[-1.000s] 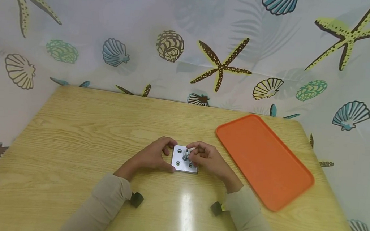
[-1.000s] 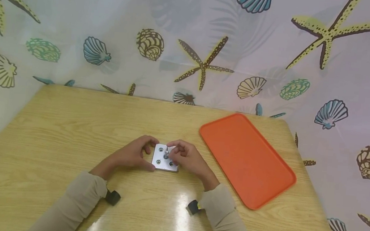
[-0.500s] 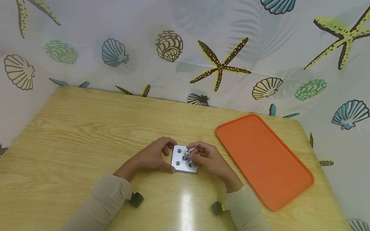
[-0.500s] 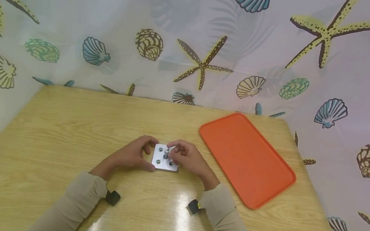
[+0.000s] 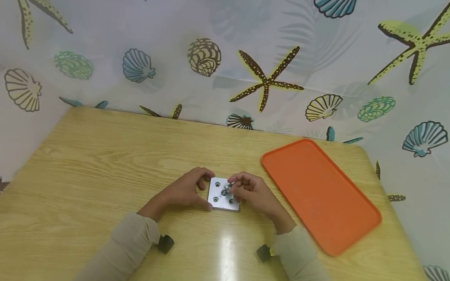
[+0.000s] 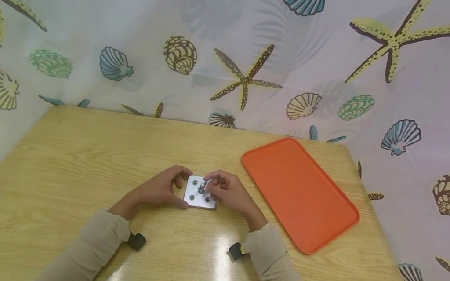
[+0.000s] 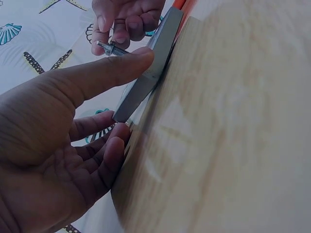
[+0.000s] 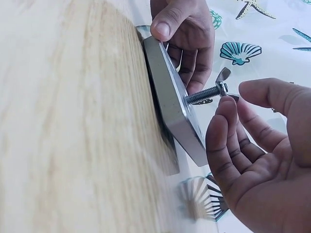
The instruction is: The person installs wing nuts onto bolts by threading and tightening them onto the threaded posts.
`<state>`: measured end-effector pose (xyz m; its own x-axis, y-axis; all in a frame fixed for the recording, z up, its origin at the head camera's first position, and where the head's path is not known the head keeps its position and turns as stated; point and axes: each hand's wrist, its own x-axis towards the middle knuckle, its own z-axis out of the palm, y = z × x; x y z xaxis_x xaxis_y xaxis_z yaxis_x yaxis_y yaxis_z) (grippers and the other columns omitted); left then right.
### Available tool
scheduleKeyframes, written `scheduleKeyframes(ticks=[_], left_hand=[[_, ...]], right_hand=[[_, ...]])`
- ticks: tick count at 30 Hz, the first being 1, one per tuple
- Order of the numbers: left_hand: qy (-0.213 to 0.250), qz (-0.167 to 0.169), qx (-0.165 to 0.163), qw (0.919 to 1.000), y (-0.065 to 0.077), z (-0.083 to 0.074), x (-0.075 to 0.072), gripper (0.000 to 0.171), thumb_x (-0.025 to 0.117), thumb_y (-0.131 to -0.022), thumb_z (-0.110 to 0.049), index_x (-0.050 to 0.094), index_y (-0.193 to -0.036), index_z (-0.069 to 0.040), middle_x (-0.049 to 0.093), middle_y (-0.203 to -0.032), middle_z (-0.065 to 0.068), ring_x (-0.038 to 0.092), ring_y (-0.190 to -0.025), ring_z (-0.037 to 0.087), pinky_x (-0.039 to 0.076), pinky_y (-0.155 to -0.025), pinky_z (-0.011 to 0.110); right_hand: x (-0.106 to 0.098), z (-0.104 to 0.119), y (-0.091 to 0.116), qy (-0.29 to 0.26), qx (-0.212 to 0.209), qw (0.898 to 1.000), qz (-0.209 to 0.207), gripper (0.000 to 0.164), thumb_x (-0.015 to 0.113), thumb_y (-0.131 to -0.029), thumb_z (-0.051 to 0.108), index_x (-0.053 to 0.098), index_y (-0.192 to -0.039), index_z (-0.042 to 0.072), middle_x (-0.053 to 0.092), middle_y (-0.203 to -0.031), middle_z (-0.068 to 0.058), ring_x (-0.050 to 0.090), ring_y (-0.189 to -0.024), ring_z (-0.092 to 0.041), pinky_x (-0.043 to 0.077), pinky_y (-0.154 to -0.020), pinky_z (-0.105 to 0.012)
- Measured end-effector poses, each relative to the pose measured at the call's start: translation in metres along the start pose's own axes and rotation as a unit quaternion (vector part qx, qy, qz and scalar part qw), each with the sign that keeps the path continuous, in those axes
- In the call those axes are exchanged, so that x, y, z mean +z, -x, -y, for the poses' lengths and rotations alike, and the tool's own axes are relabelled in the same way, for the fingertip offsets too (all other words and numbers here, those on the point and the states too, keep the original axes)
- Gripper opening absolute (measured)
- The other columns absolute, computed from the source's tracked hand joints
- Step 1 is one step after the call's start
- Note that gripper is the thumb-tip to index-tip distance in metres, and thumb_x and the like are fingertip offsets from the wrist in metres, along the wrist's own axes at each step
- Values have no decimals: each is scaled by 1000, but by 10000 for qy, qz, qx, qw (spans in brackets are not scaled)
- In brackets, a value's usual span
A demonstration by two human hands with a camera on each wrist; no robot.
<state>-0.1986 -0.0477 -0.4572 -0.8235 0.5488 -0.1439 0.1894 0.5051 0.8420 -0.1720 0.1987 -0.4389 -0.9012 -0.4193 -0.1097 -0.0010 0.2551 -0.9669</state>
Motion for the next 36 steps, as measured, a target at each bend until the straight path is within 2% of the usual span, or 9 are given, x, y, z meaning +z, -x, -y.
scheduleKeyframes(ticks=[5,10,15,22,27,32,36], left_hand=[[-14,11,-73,10000,-2,2,1,82,93,-69,-24,50,-139,-14,53,-131,2,55,-109,19,49,-86,31],[-4,19,-13,10000,-1,3,0,82,93,-70,-23,50,-139,-14,53,-130,3,54,-109,20,49,-87,32],[-12,11,-38,10000,0,3,0,82,92,-70,-24,50,-139,-14,53,-131,3,54,-109,20,48,-86,32],[7,31,30,10000,0,1,0,81,93,-69,-24,51,-138,-14,54,-130,3,55,-108,20,49,-86,32],[-39,61,88,9999,0,1,1,81,93,-70,-25,51,-138,-13,53,-131,5,55,-108,20,49,-87,33],[-67,54,83,9999,-1,1,1,81,93,-69,-25,51,-137,-13,54,-129,5,54,-107,19,49,-87,33],[-52,57,51,10000,-1,2,0,81,93,-69,-26,51,-137,-13,54,-128,5,54,-107,19,49,-86,32]], right_hand=[[-2,0,0,-16,-61,10000,-70,23,58,-98,4,59,-117,-7,60,-94,-10,59,-77,-9,48,-66,-21],[-2,1,0,-2,-43,9999,-109,22,58,-97,5,60,-116,-7,60,-93,-8,58,-76,-9,48,-65,-21],[-2,2,0,2,-56,10000,-55,23,58,-98,6,60,-117,-7,60,-95,-12,56,-76,-9,46,-64,-20],[-1,2,2,71,-39,10000,-41,23,58,-99,7,61,-116,-8,61,-101,-18,58,-80,-10,48,-71,-18],[-1,1,3,63,-58,10000,-26,22,59,-98,7,61,-114,-9,59,-97,-17,56,-77,-10,48,-70,-20],[-1,1,3,48,-64,10000,-50,21,57,-98,6,61,-114,-9,61,-101,-18,57,-79,-10,49,-71,-19],[-2,0,2,26,-135,9999,-93,20,57,-99,6,62,-111,-9,62,-95,-12,56,-77,-10,48,-69,-20]])
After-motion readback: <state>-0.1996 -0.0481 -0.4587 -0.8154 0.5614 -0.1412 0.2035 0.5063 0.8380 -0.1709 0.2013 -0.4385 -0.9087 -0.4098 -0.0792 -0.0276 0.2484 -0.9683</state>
